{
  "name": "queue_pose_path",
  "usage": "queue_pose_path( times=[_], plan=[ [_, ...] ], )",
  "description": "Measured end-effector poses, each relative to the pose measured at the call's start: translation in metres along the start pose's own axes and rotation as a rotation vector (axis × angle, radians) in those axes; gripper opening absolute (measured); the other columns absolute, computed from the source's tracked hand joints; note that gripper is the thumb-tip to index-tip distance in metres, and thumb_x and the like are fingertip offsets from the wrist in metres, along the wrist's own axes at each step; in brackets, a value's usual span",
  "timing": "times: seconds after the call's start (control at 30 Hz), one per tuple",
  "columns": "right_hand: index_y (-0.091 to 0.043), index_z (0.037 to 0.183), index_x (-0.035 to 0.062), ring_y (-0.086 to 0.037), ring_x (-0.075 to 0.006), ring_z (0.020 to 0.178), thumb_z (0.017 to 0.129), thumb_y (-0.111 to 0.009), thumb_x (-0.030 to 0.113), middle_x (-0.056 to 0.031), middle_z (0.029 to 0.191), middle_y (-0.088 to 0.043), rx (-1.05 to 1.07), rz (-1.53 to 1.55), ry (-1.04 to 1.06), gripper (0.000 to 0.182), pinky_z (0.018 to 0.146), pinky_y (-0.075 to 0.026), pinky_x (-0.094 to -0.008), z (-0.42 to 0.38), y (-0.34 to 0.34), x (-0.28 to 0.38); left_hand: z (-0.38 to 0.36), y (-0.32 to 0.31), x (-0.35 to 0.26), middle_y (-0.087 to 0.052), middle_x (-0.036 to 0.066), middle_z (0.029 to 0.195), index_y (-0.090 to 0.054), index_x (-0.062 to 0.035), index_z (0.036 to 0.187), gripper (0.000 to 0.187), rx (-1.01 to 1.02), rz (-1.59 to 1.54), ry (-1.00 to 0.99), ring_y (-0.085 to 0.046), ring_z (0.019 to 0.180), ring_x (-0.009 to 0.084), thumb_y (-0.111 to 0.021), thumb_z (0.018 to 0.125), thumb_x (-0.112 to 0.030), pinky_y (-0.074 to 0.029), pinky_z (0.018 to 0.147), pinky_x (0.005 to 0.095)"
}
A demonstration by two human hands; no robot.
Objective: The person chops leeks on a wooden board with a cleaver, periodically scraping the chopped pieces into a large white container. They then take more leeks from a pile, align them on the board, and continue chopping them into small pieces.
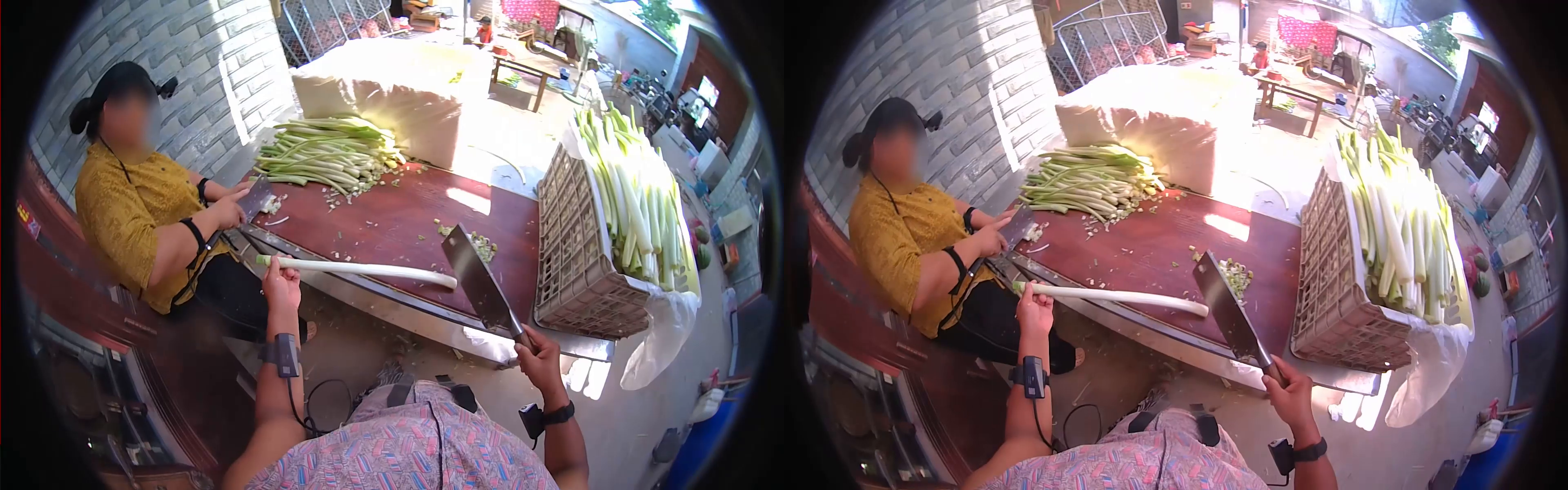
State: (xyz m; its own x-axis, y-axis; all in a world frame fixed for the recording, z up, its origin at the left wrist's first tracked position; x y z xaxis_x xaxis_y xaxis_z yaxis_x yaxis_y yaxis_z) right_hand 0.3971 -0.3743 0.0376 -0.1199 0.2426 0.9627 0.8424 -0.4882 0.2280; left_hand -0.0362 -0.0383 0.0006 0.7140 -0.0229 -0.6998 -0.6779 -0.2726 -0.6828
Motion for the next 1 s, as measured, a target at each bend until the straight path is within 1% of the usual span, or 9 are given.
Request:
queue_pose_path(
  times=[0.13,0.2,0.27,0.33,0.53,0.63,0.8,0.87,1.0],
  plan=[
    [-0.065,0.123,0.0034,-0.052,-0.0045,0.057,0.083,-0.07,0.007,0.0003,0.076,-0.064,0.039,-0.108,-0.017,0.04,0.051,-0.045,-0.0234,-0.008,0.011,-0.001,0.022,0.004,0.02,-0.06,0.004,0.088,-0.057,-0.0079,0.104,0.021,-0.039,0.045,0.11,-0.043,0.056,0.0084,-0.054,0.1,-0.028,-0.038,0.057,0.0256],
    [-0.064,0.121,0.0008,-0.058,-0.0067,0.062,0.083,-0.07,0.007,-0.0018,0.08,-0.066,0.024,-0.152,0.054,0.039,0.056,-0.049,-0.0245,-0.001,0.012,0.0,0.035,-0.002,0.035,-0.06,0.004,0.086,-0.057,-0.008,0.103,0.021,-0.062,0.049,0.128,-0.042,0.054,0.008,-0.055,0.1,-0.028,-0.037,0.054,0.0261],
    [-0.064,0.121,-0.0009,-0.062,-0.0088,0.071,0.083,-0.071,0.009,-0.0047,0.085,-0.069,0.011,-0.148,-0.066,0.04,0.066,-0.052,-0.0261,0.011,0.011,-0.001,0.042,-0.012,0.045,-0.059,0.004,0.085,-0.057,-0.0081,0.102,0.02,-0.022,0.12,0.135,-0.041,0.054,0.0081,-0.055,0.099,-0.028,-0.037,0.054,0.0262],
    [-0.063,0.121,-0.001,-0.063,-0.0094,0.078,0.083,-0.071,0.011,-0.0064,0.087,-0.07,-0.11,-0.296,0.231,0.041,0.072,-0.052,-0.0267,0.031,0.008,0.0,0.043,-0.024,0.054,-0.06,0.005,0.085,-0.056,-0.0083,0.102,0.02,-0.025,0.102,0.163,-0.042,0.054,0.0084,-0.056,0.099,-0.028,-0.037,0.053,0.0261],
    [-0.064,0.119,0.0015,-0.064,-0.0124,0.078,0.083,-0.07,0.013,-0.0141,0.089,-0.072,0.049,-0.097,-0.055,0.039,0.072,-0.05,-0.0285,0.062,-0.02,0.029,0.047,-0.024,0.071,-0.062,0.007,0.087,-0.055,-0.0085,0.104,0.02,-0.05,0.163,0.233,-0.045,0.054,0.0092,-0.056,0.099,-0.028,-0.041,0.054,0.0268],
    [-0.065,0.117,0.0003,-0.066,-0.0133,0.078,0.082,-0.071,0.013,-0.017,0.088,-0.072,0.097,-0.248,0.23,0.037,0.073,-0.051,-0.0292,0.088,-0.039,0.033,0.055,-0.024,0.077,-0.061,0.007,0.086,-0.056,-0.0086,0.101,0.019,-0.054,0.167,0.251,-0.045,0.055,0.0087,-0.057,0.099,-0.028,-0.042,0.053,0.0269],
    [-0.065,0.119,0.0003,-0.063,-0.0105,0.072,0.083,-0.07,0.011,-0.01,0.082,-0.071,0.018,-0.2,0.195,0.038,0.068,-0.051,-0.0269,0.103,-0.04,0.019,0.068,-0.034,0.079,-0.062,0.006,0.087,-0.056,-0.0098,0.099,0.017,-0.109,0.322,0.239,-0.049,0.057,0.0101,-0.058,0.098,-0.027,-0.046,0.056,0.027],
    [-0.065,0.121,0.0016,-0.058,-0.0069,0.064,0.084,-0.069,0.008,-0.003,0.077,-0.067,-0.029,-0.105,-0.014,0.038,0.059,-0.048,-0.0245,0.09,-0.031,0.022,0.073,-0.03,0.082,-0.062,0.006,0.088,-0.057,-0.0088,0.099,0.017,-0.14,0.355,0.226,-0.056,0.062,0.0124,-0.059,0.097,-0.026,-0.048,0.058,0.0278],
    [-0.061,0.127,0.0023,-0.051,-0.0042,0.051,0.086,-0.067,0.007,0.0012,0.069,-0.06,0.003,0.139,-0.058,0.041,0.046,-0.042,-0.0222,0.052,-0.012,-0.002,0.065,-0.034,0.08,-0.061,0.005,0.086,-0.058,-0.0058,0.105,0.016,0.044,0.631,0.229,-0.065,0.078,0.0154,-0.057,0.096,-0.019,-0.052,0.066,0.0328]
  ],
)
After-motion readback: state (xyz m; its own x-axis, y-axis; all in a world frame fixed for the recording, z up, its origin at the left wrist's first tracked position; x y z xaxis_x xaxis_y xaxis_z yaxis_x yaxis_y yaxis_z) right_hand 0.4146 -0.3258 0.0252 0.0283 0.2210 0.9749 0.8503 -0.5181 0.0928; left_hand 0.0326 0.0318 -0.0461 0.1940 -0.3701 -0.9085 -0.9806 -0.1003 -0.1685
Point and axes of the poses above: each hand's wrist, its own z-axis towards the middle knuckle, its own y-axis out of the back of the hand, x = y × z, the point moved 4 cm from there along z, towards the middle knuckle
